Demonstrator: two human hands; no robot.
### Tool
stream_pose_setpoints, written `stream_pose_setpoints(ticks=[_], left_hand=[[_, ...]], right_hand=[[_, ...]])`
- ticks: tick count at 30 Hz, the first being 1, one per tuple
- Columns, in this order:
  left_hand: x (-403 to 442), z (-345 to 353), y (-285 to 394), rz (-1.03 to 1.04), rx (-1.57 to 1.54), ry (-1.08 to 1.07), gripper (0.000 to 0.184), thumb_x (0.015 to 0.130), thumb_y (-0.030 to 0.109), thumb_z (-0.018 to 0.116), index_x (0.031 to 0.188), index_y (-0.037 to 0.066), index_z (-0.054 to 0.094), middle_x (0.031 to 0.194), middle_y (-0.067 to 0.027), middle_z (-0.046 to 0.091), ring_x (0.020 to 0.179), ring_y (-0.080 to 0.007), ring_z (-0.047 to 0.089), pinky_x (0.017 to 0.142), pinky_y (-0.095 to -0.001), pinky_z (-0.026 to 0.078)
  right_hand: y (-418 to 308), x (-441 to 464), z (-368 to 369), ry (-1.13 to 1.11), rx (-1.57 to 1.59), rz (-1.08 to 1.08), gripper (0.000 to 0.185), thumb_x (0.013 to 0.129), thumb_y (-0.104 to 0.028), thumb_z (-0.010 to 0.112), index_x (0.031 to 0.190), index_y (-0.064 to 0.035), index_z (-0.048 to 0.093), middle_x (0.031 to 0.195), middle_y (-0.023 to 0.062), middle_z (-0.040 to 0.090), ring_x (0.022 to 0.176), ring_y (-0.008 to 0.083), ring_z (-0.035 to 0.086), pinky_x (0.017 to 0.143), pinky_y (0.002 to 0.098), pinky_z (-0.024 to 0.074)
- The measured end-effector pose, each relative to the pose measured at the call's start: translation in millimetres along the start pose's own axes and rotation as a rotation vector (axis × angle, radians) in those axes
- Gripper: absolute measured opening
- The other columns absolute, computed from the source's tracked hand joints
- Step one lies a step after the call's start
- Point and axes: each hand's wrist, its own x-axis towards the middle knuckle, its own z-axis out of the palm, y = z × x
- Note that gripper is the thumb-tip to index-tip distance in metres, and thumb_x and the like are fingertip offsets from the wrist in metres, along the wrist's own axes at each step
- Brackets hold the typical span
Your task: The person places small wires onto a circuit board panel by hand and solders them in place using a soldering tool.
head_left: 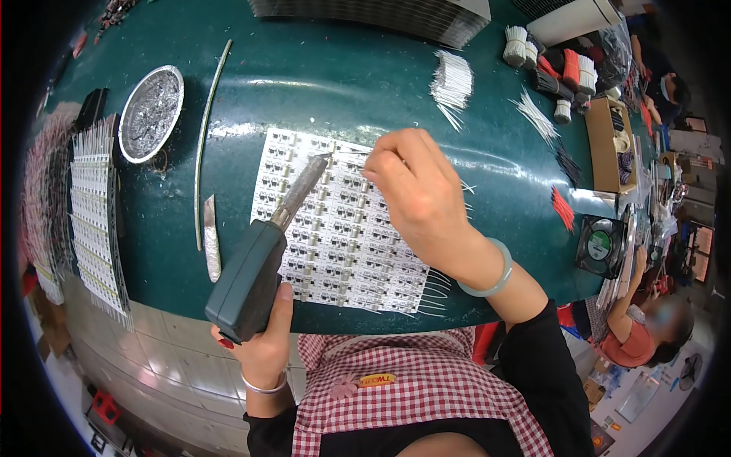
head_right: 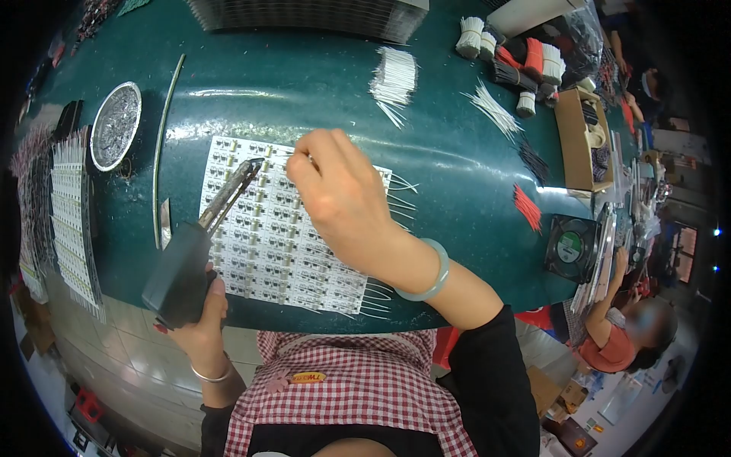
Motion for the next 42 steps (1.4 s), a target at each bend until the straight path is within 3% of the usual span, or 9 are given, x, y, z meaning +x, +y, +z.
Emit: stream_pose_setpoints(ticks=[8, 11, 17, 20, 23, 32, 35, 38, 42], left_hand=[[-1, -1, 2, -0.011, 0.01, -0.006, 0.029, 0.085, -0.006, 0.077, 0.112, -0.006, 0.069, 0.083, -0.0061, 0.068, 0.059, -0.0074, 0.057, 0.051, -0.0211, 0.043], [-1, 1, 13, -0.177, -0.075, 0.042, 0.028, 0.079, 0.002, 0.084, 0.104, -0.007, 0.074, 0.094, -0.0114, 0.077, 0.078, -0.0158, 0.071, 0.071, -0.0283, 0.056], [-2, 1, 10, -0.165, -0.031, 0.008, 0.025, 0.08, 0.005, 0.085, 0.101, -0.004, 0.075, 0.092, -0.0102, 0.075, 0.073, -0.0179, 0.07, 0.066, -0.0297, 0.053], [-4, 2, 5, -0.086, 0.062, 0.003, 0.022, 0.08, 0.007, 0.085, 0.098, -0.001, 0.075, 0.087, -0.0083, 0.074, 0.068, -0.0192, 0.068, 0.065, -0.0302, 0.051], [-2, 2, 9, -0.076, 0.089, -0.014, 0.02, 0.08, 0.008, 0.086, 0.096, 0.0, 0.076, 0.085, -0.0073, 0.072, 0.066, -0.0195, 0.067, 0.064, -0.0308, 0.05], [-8, 0, 2, -0.141, -0.053, 0.05, 0.027, 0.082, 0.0, 0.082, 0.107, -0.005, 0.072, 0.097, -0.0111, 0.075, 0.078, -0.0176, 0.07, 0.073, -0.0295, 0.055], [-7, 0, 2, -0.035, -0.093, 0.091, 0.033, 0.083, -0.013, 0.072, 0.115, -0.007, 0.064, 0.091, -0.0091, 0.068, 0.056, -0.0093, 0.055, 0.049, -0.023, 0.043], [-10, -7, 7, -0.123, -0.157, 0.083, 0.04, 0.085, -0.007, 0.077, 0.124, -0.007, 0.066, 0.104, -0.0115, 0.073, 0.077, -0.017, 0.068, 0.068, -0.0292, 0.055], [-4, -2, 29, -0.163, -0.22, 0.157, 0.033, 0.084, -0.013, 0.071, 0.116, -0.009, 0.065, 0.095, -0.0115, 0.069, 0.056, -0.0097, 0.054, 0.048, -0.0228, 0.042]], right_hand=[[14, -3, 36, 0.094, 0.053, -0.02, 0.02, 0.075, 0.002, 0.081, 0.088, -0.0041, 0.067, 0.085, 0.0074, 0.06, 0.079, 0.0261, 0.06, 0.066, 0.0382, 0.0479], [14, -3, 37, 0.096, 0.047, -0.026, 0.021, 0.074, 0.001, 0.083, 0.087, -0.0041, 0.068, 0.084, 0.0074, 0.06, 0.079, 0.0259, 0.06, 0.066, 0.0385, 0.0484], [17, -8, 41, 0.055, 0.027, -0.026, 0.013, 0.076, 0.001, 0.069, 0.087, -0.0034, 0.066, 0.087, 0.0074, 0.058, 0.085, 0.0252, 0.056, 0.075, 0.0374, 0.0478], [18, -5, 41, 0.084, -0.002, -0.042, 0.02, 0.073, 0.0, 0.083, 0.085, -0.0039, 0.068, 0.083, 0.0068, 0.059, 0.077, 0.0251, 0.06, 0.066, 0.0375, 0.0488], [16, -8, 40, 0.034, 0.01, -0.018, 0.013, 0.075, 0.001, 0.066, 0.087, -0.0033, 0.067, 0.088, 0.007, 0.058, 0.086, 0.0247, 0.056, 0.076, 0.0374, 0.0479], [15, -8, 40, 0.043, -0.013, -0.043, 0.013, 0.074, 0.0, 0.066, 0.087, -0.0027, 0.068, 0.086, 0.0066, 0.056, 0.084, 0.0241, 0.055, 0.074, 0.0366, 0.047], [14, -7, 40, 0.042, -0.023, -0.04, 0.012, 0.074, 0.0, 0.066, 0.086, -0.0025, 0.068, 0.085, 0.0063, 0.056, 0.084, 0.024, 0.054, 0.074, 0.0365, 0.0466], [14, -8, 37, 0.021, -0.04, -0.052, 0.015, 0.074, 0.0, 0.066, 0.089, -0.0032, 0.067, 0.089, 0.0075, 0.057, 0.084, 0.0246, 0.054, 0.074, 0.0366, 0.0466], [-4, -15, 21, 0.003, -0.033, -0.082, 0.023, 0.075, -0.002, 0.067, 0.098, -0.0038, 0.065, 0.1, 0.0101, 0.06, 0.093, 0.0269, 0.058, 0.077, 0.0376, 0.0481]])
